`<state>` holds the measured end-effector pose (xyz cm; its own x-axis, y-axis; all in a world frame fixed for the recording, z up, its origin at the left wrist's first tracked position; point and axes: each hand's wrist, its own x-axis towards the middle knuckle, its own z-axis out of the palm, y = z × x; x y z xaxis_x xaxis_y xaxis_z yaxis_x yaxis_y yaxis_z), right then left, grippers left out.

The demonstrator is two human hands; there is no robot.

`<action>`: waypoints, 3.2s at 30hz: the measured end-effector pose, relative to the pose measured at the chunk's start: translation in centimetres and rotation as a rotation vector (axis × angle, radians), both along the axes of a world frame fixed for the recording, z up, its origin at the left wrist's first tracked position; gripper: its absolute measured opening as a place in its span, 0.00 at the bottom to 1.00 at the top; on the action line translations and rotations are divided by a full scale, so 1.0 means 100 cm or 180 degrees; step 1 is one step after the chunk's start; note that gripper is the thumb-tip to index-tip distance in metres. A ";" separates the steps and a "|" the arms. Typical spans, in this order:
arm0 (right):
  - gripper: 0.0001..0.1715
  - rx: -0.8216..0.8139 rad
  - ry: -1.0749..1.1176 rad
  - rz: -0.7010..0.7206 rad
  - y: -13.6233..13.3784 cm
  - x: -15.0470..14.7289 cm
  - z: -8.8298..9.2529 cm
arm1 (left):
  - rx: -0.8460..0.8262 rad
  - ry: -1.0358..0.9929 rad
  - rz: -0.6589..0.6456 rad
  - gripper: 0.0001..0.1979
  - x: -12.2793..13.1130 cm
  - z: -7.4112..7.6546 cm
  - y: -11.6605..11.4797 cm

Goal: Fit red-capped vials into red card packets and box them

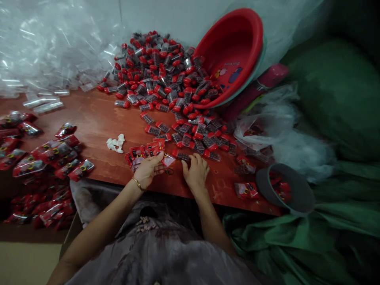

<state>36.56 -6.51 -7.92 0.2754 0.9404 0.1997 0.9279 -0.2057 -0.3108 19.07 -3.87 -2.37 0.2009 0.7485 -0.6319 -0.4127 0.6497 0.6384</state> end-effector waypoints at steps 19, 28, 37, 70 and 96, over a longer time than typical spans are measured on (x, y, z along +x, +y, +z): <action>0.13 0.0049 0.1576 0.0579 0.018 -0.020 0.017 | -0.0047 -0.0019 0.0387 0.21 -0.030 -0.002 0.002; 0.16 -0.0518 0.3737 0.1259 -0.021 -0.015 0.054 | 0.0334 0.0086 0.0273 0.22 -0.017 -0.001 -0.004; 0.16 -0.0576 0.3878 0.1105 -0.015 -0.027 0.052 | 0.0783 0.0208 0.0310 0.20 -0.018 0.000 -0.009; 0.16 -0.0198 0.4333 0.1107 -0.019 -0.068 0.042 | 0.1062 -0.0069 0.0515 0.16 0.003 -0.001 -0.022; 0.11 0.0086 0.0665 0.0925 0.072 -0.056 0.015 | 0.0633 -0.0087 0.2028 0.13 -0.136 0.013 0.003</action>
